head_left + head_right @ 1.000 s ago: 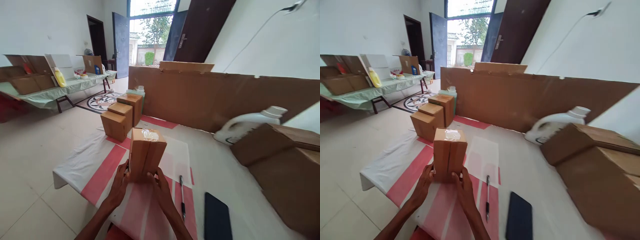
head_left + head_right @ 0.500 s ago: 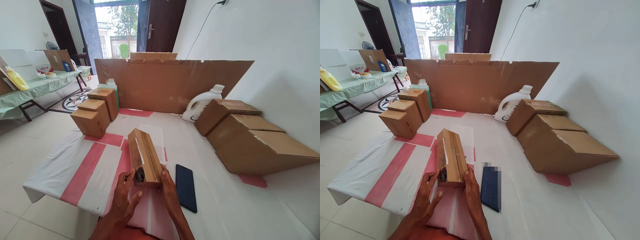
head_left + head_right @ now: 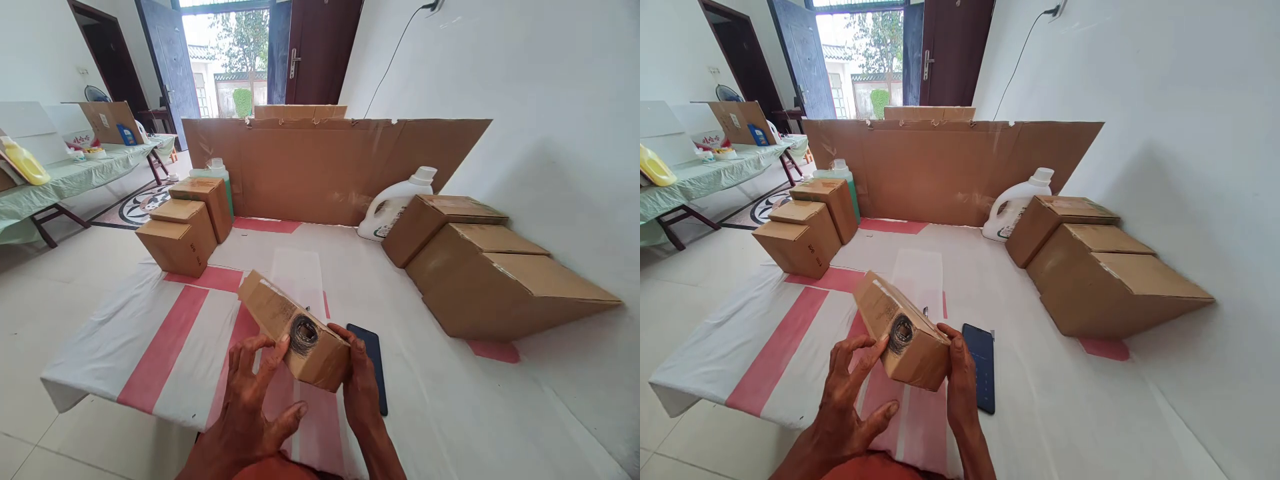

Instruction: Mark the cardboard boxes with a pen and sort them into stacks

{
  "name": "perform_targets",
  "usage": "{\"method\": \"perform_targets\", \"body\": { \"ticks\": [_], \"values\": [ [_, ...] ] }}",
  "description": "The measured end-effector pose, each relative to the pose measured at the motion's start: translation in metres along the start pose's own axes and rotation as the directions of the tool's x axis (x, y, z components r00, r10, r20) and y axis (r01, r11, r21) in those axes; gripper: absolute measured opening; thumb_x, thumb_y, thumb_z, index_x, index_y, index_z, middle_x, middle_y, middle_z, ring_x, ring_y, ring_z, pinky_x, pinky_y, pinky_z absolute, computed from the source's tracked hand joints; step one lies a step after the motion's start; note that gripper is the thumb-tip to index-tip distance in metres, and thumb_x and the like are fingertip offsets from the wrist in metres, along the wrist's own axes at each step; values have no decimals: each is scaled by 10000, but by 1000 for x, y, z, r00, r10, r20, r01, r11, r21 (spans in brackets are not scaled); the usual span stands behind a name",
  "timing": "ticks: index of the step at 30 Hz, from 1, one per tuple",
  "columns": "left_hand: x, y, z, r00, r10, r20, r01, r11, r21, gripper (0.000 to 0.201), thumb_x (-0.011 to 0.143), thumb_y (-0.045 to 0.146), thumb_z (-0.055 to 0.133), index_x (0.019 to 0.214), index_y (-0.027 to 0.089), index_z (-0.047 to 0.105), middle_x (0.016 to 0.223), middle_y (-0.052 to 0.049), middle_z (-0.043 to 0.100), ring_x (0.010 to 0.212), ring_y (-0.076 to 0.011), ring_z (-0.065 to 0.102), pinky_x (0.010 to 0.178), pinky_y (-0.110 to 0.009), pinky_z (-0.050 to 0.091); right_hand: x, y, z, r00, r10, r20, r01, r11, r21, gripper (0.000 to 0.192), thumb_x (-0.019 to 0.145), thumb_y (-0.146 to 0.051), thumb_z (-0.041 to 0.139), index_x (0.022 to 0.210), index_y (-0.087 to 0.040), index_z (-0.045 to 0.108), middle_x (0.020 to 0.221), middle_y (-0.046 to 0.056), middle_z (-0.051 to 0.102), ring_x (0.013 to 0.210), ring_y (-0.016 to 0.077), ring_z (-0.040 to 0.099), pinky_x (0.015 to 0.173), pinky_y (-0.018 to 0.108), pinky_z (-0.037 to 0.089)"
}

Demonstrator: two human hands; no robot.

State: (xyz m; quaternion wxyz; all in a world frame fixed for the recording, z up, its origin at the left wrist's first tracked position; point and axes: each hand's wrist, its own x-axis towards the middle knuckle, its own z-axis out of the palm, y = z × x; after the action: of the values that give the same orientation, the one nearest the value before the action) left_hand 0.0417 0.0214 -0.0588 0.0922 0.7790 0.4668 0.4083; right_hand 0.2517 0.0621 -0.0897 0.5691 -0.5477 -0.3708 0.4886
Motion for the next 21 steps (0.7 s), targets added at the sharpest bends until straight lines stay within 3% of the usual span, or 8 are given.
{"method": "perform_targets", "body": {
  "ticks": [3, 6, 9, 11, 13, 17, 19, 21],
  "values": [
    [9, 0, -9, 994, 107, -17, -106, 991, 77, 740, 878, 319, 737, 1562, 330, 452, 1268, -123, 562, 1191, -340, 564, 1025, -530, 497, 17, -15, -1, 995, 34, 90, -30, 999, -41, 735, 873, -869, 491, 986, -199, 773, 967, 102, 804, 891, 321, 722, 707, 381, 546],
    [32, -11, -21, 985, 167, 53, -170, 983, 67, 627, 871, 231, 736, 1461, 347, 557, 1506, -130, 460, 1401, -382, 465, 1127, -577, 450, 43, -30, 4, 966, 123, 227, -99, 988, -116, 720, 849, -869, 533, 850, -191, 776, 771, 67, 772, 740, 284, 684, 619, 360, 509],
    [63, -29, -35, 967, 94, 236, -93, 996, -15, 643, 875, 222, 723, 1476, 354, 536, 1631, -116, 371, 1463, -369, 449, 1132, -538, 485, 72, -37, 15, 905, 193, 378, -166, 981, -104, 681, 815, -844, 615, 848, -185, 787, 712, 46, 758, 754, 271, 684, 671, 353, 523],
    [81, -40, -40, 944, 0, 330, 5, 1000, -14, 761, 882, 249, 729, 1568, 383, 425, 1585, -106, 447, 1399, -339, 525, 1109, -505, 511, 86, -37, 23, 871, 209, 444, -210, 977, -49, 720, 813, -861, 592, 918, -179, 795, 768, 58, 779, 831, 278, 708, 712, 349, 536],
    [93, -47, -39, 938, -120, 327, 118, 993, 25, 862, 898, 297, 727, 1635, 400, 291, 1512, -97, 521, 1345, -326, 565, 1113, -516, 500, 91, -33, 33, 862, 189, 471, -231, 972, 32, 773, 856, -878, 500, 1049, -185, 783, 930, 85, 805, 960, 291, 723, 761, 352, 552],
    [95, -37, -26, 932, -287, 222, 268, 957, 114, 948, 909, 367, 714, 1676, 342, 157, 1466, -124, 549, 1362, -349, 541, 1121, -580, 463, 68, -28, 61, 929, 55, 367, -130, 974, 184, 729, 903, -807, 534, 1405, -281, 587, 1402, 94, 680, 1272, 304, 630, 922, 403, 575],
    [88, -23, -20, 935, -274, 223, 255, 960, 114, 986, 893, 377, 729, 1680, 320, 137, 1493, -141, 524, 1375, -366, 527, 1108, -597, 468, 51, -28, 72, 971, 1, 240, -46, 982, 183, 745, 883, -755, 626, 1463, -304, 507, 1491, 89, 616, 1331, 306, 592, 988, 433, 568],
    [77, -8, -19, 934, -266, 238, 262, 964, 49, 935, 918, 381, 707, 1673, 332, 157, 1477, -131, 534, 1323, -341, 567, 1058, -553, 521, 35, -30, 75, 984, -26, 177, 4, 992, 124, 672, 916, -725, 597, 1419, -280, 562, 1435, 101, 661, 1288, 318, 628, 991, 456, 575]
  ]
}}
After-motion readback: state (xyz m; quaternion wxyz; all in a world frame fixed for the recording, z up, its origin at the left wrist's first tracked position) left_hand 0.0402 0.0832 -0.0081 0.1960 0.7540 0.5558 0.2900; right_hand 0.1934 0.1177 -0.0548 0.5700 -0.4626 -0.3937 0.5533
